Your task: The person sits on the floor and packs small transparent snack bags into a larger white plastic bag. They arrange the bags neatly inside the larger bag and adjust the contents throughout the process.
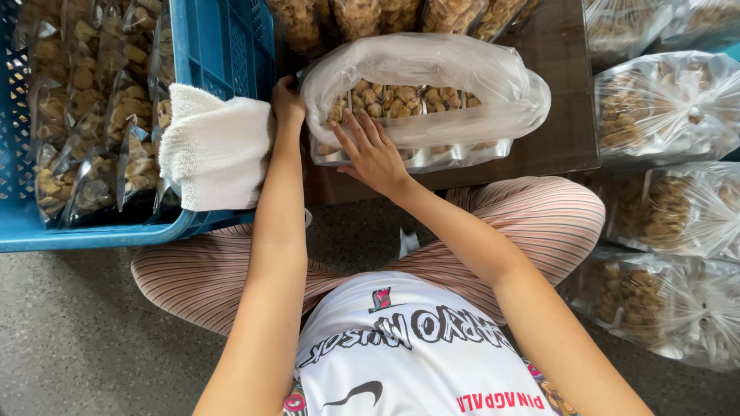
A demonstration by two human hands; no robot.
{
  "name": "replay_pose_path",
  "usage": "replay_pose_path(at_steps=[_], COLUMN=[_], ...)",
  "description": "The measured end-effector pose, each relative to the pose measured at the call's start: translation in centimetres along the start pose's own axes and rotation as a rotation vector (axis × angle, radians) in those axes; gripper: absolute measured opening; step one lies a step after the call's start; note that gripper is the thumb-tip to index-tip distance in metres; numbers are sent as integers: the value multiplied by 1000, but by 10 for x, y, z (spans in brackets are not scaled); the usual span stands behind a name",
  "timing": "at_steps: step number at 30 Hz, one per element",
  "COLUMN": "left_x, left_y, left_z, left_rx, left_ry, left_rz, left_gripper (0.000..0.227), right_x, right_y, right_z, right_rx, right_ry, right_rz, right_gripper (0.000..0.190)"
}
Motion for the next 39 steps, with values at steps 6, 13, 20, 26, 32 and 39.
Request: replay_pose_path(at_steps=[6,13,20,26,32,39], left_x=[1,5,-15,-22,-23,-15], left_y=[5,-17,-39,-38,-43,-27], left_z=[0,45,115,175,239,253], left_rx=[30,-165,-403,-580,-859,-912], left_ry=[24,-189,-143,-394,-738,-756], left_rz=[176,714,833,576,768,1163], left_gripper=[13,15,26,37,58,41], right_x=[13,4,-1,3,20,-5], right_y=[7,7,6,15,44,51], right_z=[1,9,12,3,-4,-18], right_rx=[30,98,90,109,302,355], right_ry=[17,-41,-31,-174,-378,-147], right_rz=[20,-55,-47,-26,-410,-333], right_gripper=[92,105,109,102,62,38])
Point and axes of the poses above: each hand's wrist, its own z-axis away from the middle knuckle, its own x-axis out of the palm, y = z × x, the point moved 9 cm from there along -z, towards the middle knuckle, and after that the axes turned 9 degrees about -x, right-handed, at the moved point
